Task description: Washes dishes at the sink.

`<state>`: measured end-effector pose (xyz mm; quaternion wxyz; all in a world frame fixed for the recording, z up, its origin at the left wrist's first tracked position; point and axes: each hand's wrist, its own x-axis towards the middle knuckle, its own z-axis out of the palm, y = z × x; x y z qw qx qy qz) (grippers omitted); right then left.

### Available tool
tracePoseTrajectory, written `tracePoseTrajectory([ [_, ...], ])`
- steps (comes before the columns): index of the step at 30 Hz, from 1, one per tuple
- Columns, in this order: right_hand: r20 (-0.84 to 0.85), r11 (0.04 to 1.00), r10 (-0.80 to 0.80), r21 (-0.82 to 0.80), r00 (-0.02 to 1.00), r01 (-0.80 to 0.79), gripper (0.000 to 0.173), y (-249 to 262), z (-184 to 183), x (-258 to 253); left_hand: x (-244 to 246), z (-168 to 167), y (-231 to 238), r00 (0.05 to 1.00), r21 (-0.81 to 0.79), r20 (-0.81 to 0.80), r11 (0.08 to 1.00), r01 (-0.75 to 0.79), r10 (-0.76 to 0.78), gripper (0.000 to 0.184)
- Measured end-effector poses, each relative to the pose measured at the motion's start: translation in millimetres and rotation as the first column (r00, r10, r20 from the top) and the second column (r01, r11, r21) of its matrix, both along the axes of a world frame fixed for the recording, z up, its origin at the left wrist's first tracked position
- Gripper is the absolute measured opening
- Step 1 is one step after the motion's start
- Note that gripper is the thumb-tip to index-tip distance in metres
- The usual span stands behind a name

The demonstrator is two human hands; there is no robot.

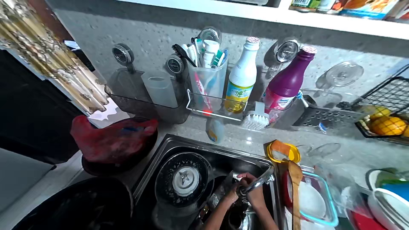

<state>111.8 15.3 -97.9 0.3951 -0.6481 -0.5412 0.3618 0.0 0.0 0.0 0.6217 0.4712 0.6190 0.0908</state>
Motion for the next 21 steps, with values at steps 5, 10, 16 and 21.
tracePoseTrajectory([
  [5, 0.35, 1.0, 0.005, -0.015, 0.937, 0.001, 0.023, -24, 21, -20, -11, -9, 1, 0.992, 0.196, 0.07, 0.977, 0.087, -0.103, 0.041],
  [10, 0.542, 0.983, 0.076, 0.1, 0.837, -0.154, 0.031, -35, -16, -35, -24, 3, -4, 0.997, 0.278, 0.0, 0.957, 0.079, -0.082, 0.036],
  [16, 0.592, 0.964, 0.169, 0.067, 0.788, -0.257, 0.04, -18, -21, -41, -51, 19, -19, 0.982, 0.225, -0.15, 0.963, 0.145, -0.113, 0.035],
  [21, 0.512, 0.882, 0.073, 0.367, 0.856, -0.294, 0.041, -14, -34, -52, -88, -90, -31, 0.968, 0.235, -0.035, 0.94, 0.248, -0.247, 0.04],
])
